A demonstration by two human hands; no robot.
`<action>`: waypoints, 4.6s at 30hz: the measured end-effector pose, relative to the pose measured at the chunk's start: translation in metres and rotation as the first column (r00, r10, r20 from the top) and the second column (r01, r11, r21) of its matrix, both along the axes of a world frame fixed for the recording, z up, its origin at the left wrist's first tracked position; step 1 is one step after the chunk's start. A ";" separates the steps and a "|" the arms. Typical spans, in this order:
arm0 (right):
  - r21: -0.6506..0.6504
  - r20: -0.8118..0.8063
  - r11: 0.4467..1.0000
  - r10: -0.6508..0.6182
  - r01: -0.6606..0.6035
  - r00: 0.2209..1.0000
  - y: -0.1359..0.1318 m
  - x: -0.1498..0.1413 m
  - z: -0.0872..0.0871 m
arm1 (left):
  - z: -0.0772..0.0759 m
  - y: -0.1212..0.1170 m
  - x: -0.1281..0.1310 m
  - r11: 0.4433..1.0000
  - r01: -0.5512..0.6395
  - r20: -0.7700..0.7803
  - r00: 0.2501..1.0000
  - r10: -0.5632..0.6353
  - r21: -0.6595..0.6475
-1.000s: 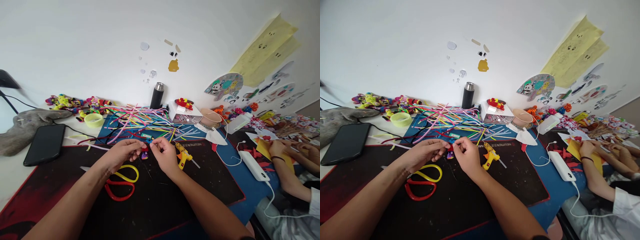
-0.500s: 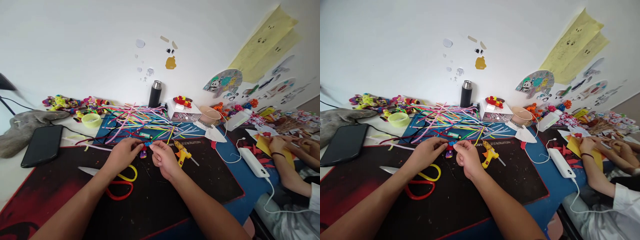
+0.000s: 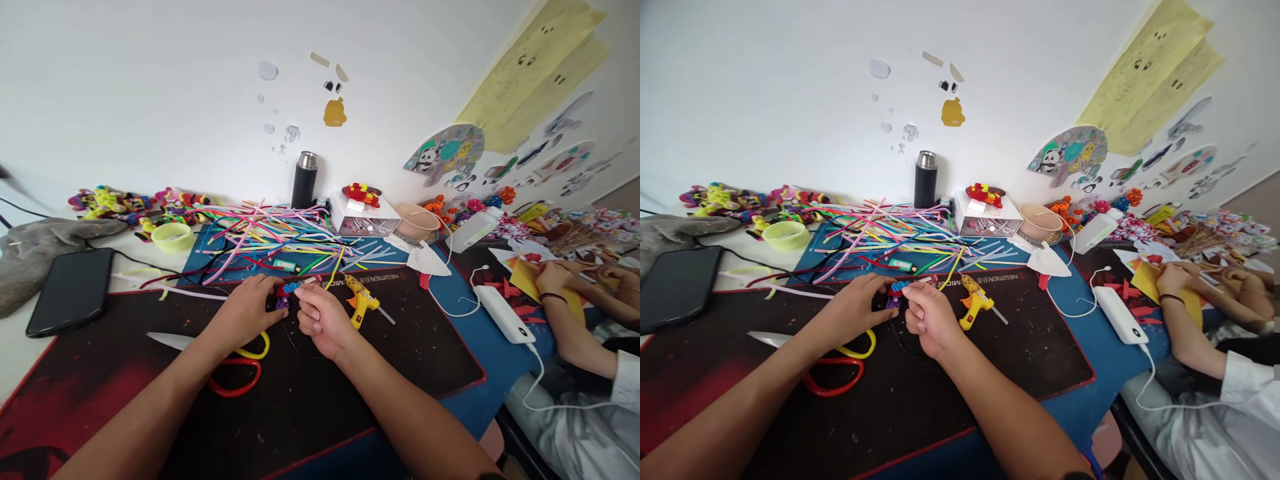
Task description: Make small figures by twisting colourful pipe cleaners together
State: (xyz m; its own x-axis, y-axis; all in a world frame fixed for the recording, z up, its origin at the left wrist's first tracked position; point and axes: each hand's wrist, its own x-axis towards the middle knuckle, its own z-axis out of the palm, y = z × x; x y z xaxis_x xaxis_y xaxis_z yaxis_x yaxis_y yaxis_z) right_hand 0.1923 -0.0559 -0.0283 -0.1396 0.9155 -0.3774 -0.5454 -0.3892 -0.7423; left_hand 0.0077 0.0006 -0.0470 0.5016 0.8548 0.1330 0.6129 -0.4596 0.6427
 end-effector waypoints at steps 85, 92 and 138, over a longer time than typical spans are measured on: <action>0.122 0.200 0.963 -0.262 0.242 0.944 -0.001 -0.017 0.002 | 0.005 -0.016 0.011 0.928 0.007 -0.079 0.997 0.024 0.372; 0.121 0.240 0.966 -0.251 0.227 0.938 -0.004 -0.015 -0.002 | 0.006 -0.017 0.012 0.924 -0.019 -0.053 0.998 0.042 0.383; 0.163 0.307 0.976 -0.192 0.148 0.932 0.000 -0.007 -0.006 | 0.004 -0.017 0.011 0.901 0.017 -0.060 0.998 0.010 0.433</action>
